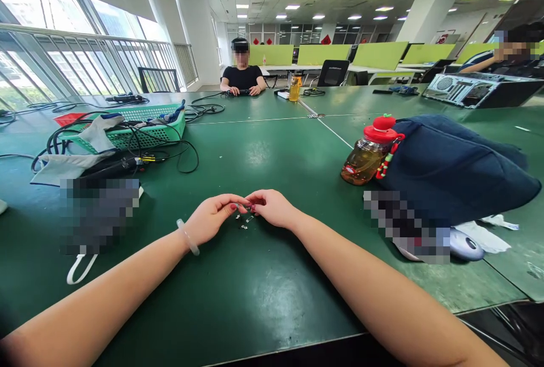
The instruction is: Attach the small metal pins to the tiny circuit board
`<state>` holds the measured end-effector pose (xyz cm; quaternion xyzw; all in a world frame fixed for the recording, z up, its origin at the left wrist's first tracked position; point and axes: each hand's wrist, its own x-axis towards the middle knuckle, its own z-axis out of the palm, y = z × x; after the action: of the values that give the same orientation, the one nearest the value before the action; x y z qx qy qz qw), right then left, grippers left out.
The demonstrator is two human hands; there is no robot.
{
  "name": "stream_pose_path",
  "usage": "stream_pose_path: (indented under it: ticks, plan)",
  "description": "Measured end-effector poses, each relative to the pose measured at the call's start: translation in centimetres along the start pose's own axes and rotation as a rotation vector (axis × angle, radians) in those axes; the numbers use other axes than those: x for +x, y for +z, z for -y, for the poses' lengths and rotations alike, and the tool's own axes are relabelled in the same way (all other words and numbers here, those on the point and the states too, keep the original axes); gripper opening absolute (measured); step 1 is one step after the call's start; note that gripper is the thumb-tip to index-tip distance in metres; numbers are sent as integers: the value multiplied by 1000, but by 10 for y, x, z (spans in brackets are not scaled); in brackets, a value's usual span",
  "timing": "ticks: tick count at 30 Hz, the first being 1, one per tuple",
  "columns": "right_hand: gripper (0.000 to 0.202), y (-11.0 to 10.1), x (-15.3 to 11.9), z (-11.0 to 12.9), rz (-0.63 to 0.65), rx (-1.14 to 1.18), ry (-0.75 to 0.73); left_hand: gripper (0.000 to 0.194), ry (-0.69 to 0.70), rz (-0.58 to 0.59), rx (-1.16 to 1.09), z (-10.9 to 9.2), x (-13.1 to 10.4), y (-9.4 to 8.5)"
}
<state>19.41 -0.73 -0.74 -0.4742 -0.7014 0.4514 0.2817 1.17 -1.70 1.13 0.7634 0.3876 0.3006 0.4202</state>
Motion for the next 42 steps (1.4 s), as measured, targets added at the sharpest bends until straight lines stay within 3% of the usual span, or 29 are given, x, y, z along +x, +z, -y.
stream_pose_path:
  ticks: [2,5,11,14,21,24,31,34,42]
  plan:
    - [27,1,-3,3,-33,-122,-27,29,-57,-111,31,3,1,-5]
    - [36,4,-8,7,-4,-327,-150,31,-157,-182,26,10,3,-11]
    - [14,17,-9,6,-24,-542,-341,28,-210,-181,-44,11,3,-6]
    - [12,19,-9,6,-40,-574,-391,31,-220,-167,-96,12,3,-4]
    - [20,12,-7,10,-215,-353,-316,36,-169,-128,-125,21,3,-5]
    - [24,12,-5,10,-271,-242,-310,37,-141,-130,-31,21,2,-5]
    - [14,12,0,7,-186,295,-24,35,-13,-153,276,10,-2,-5]
    - [14,11,0,8,-183,297,47,34,8,-148,366,6,-2,-3]
    - [19,10,-4,9,-167,113,15,38,75,-116,451,3,-5,1]
